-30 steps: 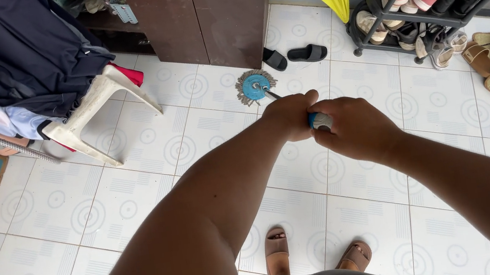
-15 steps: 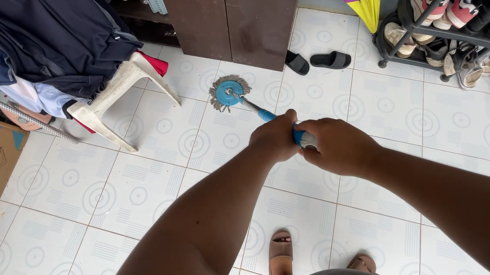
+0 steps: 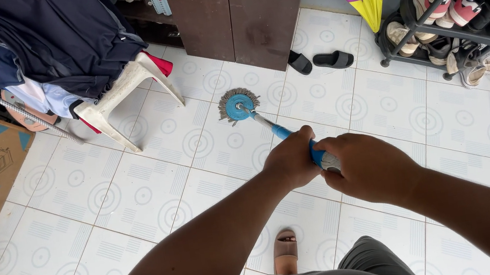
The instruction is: Assembling a spin mop by attaching the mop head to the handle.
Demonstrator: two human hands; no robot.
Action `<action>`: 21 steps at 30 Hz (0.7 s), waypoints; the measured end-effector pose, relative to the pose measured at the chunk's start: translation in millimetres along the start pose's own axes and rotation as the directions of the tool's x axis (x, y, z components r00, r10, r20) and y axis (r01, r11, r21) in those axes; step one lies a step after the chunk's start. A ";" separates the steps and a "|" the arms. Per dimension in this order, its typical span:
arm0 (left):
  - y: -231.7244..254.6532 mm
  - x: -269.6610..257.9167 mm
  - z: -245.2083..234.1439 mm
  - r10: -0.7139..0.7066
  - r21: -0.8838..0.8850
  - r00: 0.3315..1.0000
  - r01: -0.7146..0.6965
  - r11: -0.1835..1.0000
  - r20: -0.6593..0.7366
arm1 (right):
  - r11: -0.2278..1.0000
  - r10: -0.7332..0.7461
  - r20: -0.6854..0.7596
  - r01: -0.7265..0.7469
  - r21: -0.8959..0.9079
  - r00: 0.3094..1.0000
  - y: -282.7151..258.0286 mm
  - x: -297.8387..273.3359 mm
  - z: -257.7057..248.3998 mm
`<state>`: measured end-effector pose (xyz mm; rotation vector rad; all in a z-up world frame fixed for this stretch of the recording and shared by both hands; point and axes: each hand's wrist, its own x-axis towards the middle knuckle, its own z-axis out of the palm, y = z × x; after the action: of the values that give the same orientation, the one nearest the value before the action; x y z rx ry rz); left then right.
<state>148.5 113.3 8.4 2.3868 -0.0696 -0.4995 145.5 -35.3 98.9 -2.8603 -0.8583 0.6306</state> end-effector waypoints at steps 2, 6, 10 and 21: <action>0.7 -1.2 -4.5 -0.009 0.014 1.000 0.009 1.000 0.017 | 1.000 0.005 -0.001 -0.005 0.004 1.000 -4.2 -0.4 1.1; 0.4 -7.9 -16.5 -0.050 0.025 0.997 0.048 0.999 0.059 | 1.000 -0.014 -0.009 0.014 -0.005 1.000 -10.9 1.0 3.5; -19.8 6.0 -10.0 -0.055 0.003 0.998 0.055 0.998 0.031 | 1.000 -0.027 -0.004 0.027 0.010 1.000 -7.2 21.5 11.5; -29.9 17.8 -30.3 -0.181 0.194 0.983 0.169 0.966 0.043 | 0.986 -0.165 -0.082 0.161 -0.050 0.983 -6.6 62.8 24.5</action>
<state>173.7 151.8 4.1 2.5779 0.0712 -0.6743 179.6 3.7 55.2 -2.7924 -1.0899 0.4724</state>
